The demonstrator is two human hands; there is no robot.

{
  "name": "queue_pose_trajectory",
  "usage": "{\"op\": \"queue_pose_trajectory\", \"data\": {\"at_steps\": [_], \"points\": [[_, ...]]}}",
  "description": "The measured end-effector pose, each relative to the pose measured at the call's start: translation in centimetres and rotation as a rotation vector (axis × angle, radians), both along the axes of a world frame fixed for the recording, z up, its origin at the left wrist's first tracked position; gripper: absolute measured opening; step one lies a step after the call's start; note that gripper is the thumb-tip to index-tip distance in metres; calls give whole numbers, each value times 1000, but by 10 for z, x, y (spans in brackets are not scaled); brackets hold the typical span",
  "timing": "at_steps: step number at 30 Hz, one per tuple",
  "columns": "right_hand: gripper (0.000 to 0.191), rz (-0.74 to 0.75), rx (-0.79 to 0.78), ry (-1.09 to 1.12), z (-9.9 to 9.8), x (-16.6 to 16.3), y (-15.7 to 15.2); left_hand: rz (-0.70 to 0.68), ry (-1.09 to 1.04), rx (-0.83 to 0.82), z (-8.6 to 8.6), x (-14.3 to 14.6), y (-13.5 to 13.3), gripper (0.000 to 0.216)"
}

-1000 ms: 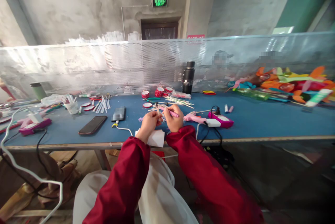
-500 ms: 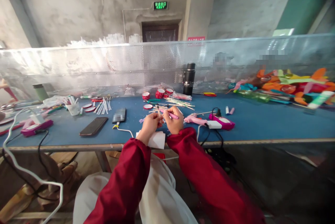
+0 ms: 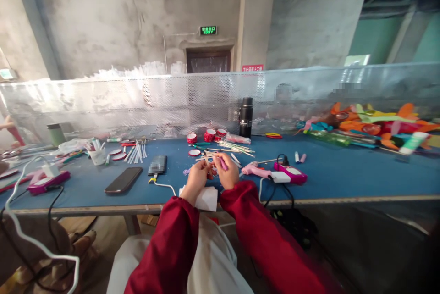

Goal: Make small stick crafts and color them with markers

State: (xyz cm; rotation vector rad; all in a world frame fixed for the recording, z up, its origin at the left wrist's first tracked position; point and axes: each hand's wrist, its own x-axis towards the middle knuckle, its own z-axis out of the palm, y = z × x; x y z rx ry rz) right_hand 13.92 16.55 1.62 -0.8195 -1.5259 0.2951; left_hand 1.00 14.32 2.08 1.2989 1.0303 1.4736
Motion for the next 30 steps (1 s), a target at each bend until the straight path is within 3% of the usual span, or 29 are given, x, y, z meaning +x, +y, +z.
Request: {"op": "queue_pose_trajectory", "data": {"at_steps": [10,19,25,30], "points": [[24,11,10,37,-1,1,5,-45,71,-62,5,2,-3,19],[28,10,12,92,-2,-3,6,1,105,53,-3,-2,5,26],[43,37,13,205,1,2,5,31,44,5,3,-2,2,18],[28,40,37,279,2,4,0,38,55,2,5,-2,0,18]]}}
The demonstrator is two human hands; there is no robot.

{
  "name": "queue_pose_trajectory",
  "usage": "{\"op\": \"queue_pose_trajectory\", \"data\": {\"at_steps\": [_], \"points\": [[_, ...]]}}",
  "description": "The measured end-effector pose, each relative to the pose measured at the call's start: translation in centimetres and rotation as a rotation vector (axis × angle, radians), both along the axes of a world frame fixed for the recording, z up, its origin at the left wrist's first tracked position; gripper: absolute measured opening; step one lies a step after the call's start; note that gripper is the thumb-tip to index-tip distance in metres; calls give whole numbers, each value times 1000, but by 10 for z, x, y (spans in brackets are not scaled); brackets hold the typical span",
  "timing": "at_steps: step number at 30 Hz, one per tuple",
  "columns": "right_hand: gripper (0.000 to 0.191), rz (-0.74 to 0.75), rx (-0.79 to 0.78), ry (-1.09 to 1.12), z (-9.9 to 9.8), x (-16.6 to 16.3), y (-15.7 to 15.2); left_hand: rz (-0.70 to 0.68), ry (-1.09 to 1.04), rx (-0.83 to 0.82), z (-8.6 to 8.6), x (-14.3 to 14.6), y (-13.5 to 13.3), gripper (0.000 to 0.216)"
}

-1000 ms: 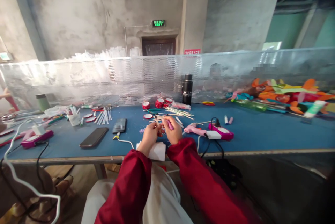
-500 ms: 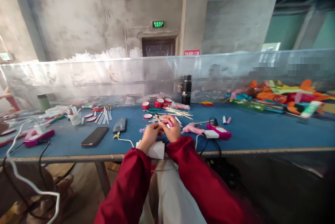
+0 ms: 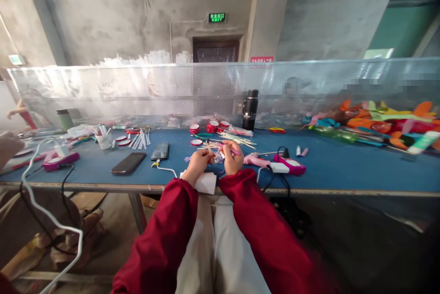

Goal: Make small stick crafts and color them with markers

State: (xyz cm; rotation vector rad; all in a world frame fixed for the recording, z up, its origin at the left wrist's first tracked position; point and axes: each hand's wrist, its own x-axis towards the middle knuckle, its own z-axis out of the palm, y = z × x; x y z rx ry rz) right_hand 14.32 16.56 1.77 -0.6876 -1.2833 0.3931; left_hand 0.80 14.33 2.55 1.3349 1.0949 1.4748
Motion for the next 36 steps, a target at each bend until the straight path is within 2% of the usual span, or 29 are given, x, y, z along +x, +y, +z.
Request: {"op": "queue_pose_trajectory", "data": {"at_steps": [3,10,17,28,33,36], "points": [[18,-15,39,-35,3,-1,-7,-10,2,29,-1,0,1,19],[14,2,45,-80,6,-6,-14,-28,-13,9,1,-1,-2,15],[15,-82,72,-167,4,-8,-13,-72,4,10,4,-1,-6,27],[17,-78,58,-237,1,-6,-9,-56,77,5,4,-1,-8,33],[19,-128,55,-210,2,-5,-11,-63,22,-13,2,-1,-5,26],[19,-82,68,-215,2,-4,-11,-83,3,-17,0,-1,-3,29]]}}
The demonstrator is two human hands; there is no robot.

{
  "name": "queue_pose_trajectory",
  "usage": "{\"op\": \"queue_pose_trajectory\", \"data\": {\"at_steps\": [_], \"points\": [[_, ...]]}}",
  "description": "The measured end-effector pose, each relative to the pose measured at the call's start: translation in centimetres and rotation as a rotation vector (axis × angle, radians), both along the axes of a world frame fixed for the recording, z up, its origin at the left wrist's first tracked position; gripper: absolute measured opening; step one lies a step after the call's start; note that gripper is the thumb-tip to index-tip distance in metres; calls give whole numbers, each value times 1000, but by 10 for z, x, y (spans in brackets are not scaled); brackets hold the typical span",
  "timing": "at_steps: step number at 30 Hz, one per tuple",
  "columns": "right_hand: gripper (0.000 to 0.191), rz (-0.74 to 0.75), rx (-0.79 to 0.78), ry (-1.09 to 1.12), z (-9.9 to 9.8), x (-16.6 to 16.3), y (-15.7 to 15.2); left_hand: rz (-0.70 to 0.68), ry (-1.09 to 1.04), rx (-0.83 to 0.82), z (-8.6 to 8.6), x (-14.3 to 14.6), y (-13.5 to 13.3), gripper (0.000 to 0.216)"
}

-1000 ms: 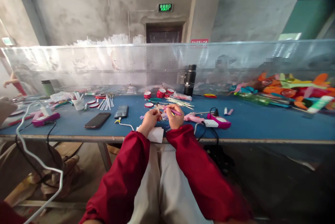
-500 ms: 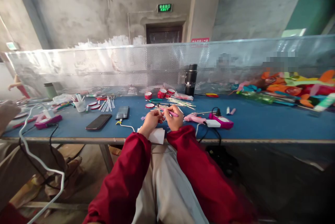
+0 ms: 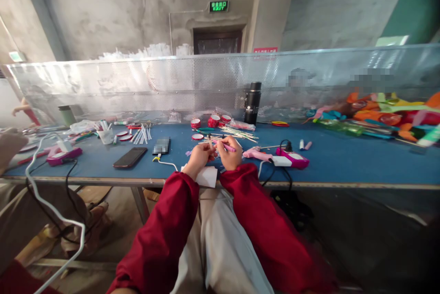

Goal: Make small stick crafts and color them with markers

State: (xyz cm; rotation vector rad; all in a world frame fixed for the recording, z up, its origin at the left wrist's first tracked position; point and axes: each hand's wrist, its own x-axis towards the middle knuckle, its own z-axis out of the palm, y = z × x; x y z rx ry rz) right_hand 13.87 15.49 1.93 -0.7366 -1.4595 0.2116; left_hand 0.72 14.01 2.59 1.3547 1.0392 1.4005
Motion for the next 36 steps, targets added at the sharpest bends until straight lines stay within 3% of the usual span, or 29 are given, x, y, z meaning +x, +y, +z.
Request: {"op": "queue_pose_trajectory", "data": {"at_steps": [18,26,36], "points": [[21,-32,7,7,2,0,-1,20,-80,-49,1,3,1,22],[19,12,11,-25,-1,-1,1,0,-91,-36,0,3,2,33],[18,22,14,-25,2,0,-2,9,-93,-23,2,2,-1,28]]}}
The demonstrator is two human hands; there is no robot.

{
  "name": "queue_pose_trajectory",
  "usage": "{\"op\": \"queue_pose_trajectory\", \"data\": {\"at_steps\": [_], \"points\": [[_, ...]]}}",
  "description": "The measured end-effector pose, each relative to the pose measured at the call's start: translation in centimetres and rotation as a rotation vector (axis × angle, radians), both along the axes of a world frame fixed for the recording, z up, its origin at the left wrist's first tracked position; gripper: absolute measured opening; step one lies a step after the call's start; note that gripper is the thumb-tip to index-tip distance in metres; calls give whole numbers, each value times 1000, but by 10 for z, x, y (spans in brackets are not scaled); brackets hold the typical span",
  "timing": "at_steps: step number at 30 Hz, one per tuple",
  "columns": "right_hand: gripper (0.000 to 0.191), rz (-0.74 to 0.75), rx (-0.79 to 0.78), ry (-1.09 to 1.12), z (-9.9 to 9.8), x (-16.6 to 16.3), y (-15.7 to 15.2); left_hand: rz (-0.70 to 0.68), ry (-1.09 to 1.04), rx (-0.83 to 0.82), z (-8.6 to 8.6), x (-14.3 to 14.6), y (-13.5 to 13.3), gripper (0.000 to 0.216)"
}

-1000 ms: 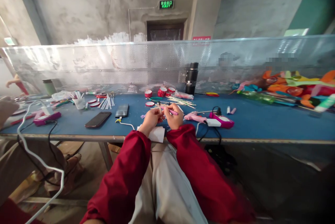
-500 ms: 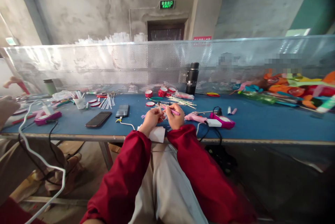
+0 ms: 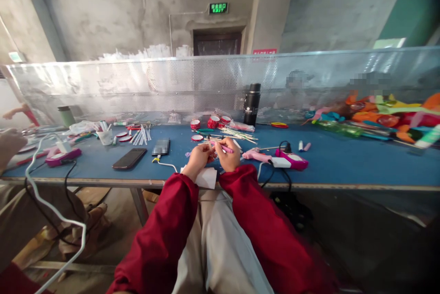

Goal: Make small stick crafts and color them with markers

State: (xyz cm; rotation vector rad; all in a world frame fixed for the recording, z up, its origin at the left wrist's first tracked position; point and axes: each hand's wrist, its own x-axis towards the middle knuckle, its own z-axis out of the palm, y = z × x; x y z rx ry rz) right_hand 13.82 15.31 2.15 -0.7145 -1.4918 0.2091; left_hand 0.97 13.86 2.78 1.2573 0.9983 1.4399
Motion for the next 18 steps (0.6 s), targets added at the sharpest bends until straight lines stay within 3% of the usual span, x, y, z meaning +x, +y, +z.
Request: {"op": "queue_pose_trajectory", "data": {"at_steps": [6,12,18], "points": [[21,-83,-2,37,0,0,0,31,54,-10,1,0,0,23],[19,8,-14,-1,1,-1,-2,11,70,2,2,0,-2,29],[21,-79,-3,43,-1,-1,0,36,65,-16,3,1,-3,20]]}}
